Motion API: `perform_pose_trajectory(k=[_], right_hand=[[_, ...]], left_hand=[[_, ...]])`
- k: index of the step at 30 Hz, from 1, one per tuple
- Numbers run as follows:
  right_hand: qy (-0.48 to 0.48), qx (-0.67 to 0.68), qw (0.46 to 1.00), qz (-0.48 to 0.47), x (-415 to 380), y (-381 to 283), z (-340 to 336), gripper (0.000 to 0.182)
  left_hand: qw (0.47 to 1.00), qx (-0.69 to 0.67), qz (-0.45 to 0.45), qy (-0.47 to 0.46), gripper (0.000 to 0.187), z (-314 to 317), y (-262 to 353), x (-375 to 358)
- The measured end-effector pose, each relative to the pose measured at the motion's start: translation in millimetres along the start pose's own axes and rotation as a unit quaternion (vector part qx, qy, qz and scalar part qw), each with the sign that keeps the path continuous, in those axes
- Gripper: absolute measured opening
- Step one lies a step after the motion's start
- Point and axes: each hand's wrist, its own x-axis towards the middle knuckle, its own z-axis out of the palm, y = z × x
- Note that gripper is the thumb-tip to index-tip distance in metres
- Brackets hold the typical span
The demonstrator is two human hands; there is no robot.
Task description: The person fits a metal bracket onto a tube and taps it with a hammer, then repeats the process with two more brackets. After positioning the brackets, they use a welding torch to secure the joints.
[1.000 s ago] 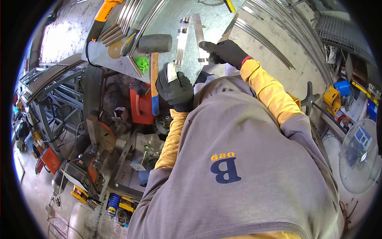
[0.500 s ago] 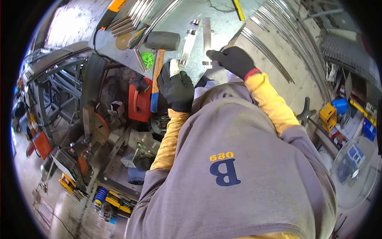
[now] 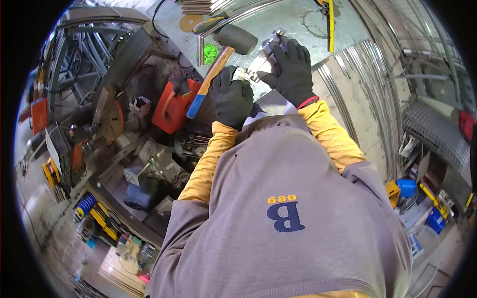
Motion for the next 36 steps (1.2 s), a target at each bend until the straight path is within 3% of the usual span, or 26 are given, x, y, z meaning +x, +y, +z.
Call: perform_pose_trajectory(k=[2, 6, 9, 12, 22, 27, 30, 33, 34, 35, 36], right_hand=[[0.0, -0.016, 0.999, 0.03, -1, -3, 2, 0.084], [0.047, 0.008, 0.999, -0.017, 9, 12, 2, 0.087], [0.049, -0.025, 0.998, -0.017, 19, 28, 11, 0.087], [0.011, -0.001, 1.0, -0.017, 24, 40, 8, 0.088], [0.035, 0.009, 0.999, 0.008, 26, 46, 6, 0.082], [0.003, 0.004, 1.0, 0.017, 16, 43, -12, 0.073], [0.049, 0.016, 0.999, 0.017, -1, 45, -19, 0.074], [0.114, 0.079, 0.987, 0.081, -21, 41, -30, 0.069], [0.126, 0.092, 0.982, 0.107, -27, 36, -37, 0.066], [0.133, 0.156, 0.967, 0.153, -37, 31, -40, 0.061], [0.15, 0.236, 0.938, 0.205, -48, 33, -33, 0.044]], left_hand=[[0.999, -0.033, 0.019, 0.012, 0.043, 1, -3, -3], [0.999, -0.044, -0.01, -0.022, 0.056, -5, 2, -8], [0.999, 0.026, -0.005, -0.02, 0.073, 2, 3, -9], [0.999, 0.006, -0.034, -0.025, 0.07, -2, 11, -7], [0.999, 0.027, -0.037, -0.006, 0.067, 2, 15, -5], [0.996, -0.051, -0.03, 0.068, 0.072, 1, 17, -13], [0.994, -0.058, -0.013, 0.089, 0.071, -10, 27, -15], [0.995, -0.045, 0.042, 0.075, 0.059, -17, 37, -3], [0.998, -0.038, 0.042, 0.031, 0.05, -15, 39, 2], [0.999, 0.009, 0.04, 0.011, 0.046, -17, 46, 10], [0.998, 0.056, 0.038, -0.007, 0.042, -18, 52, 18]])
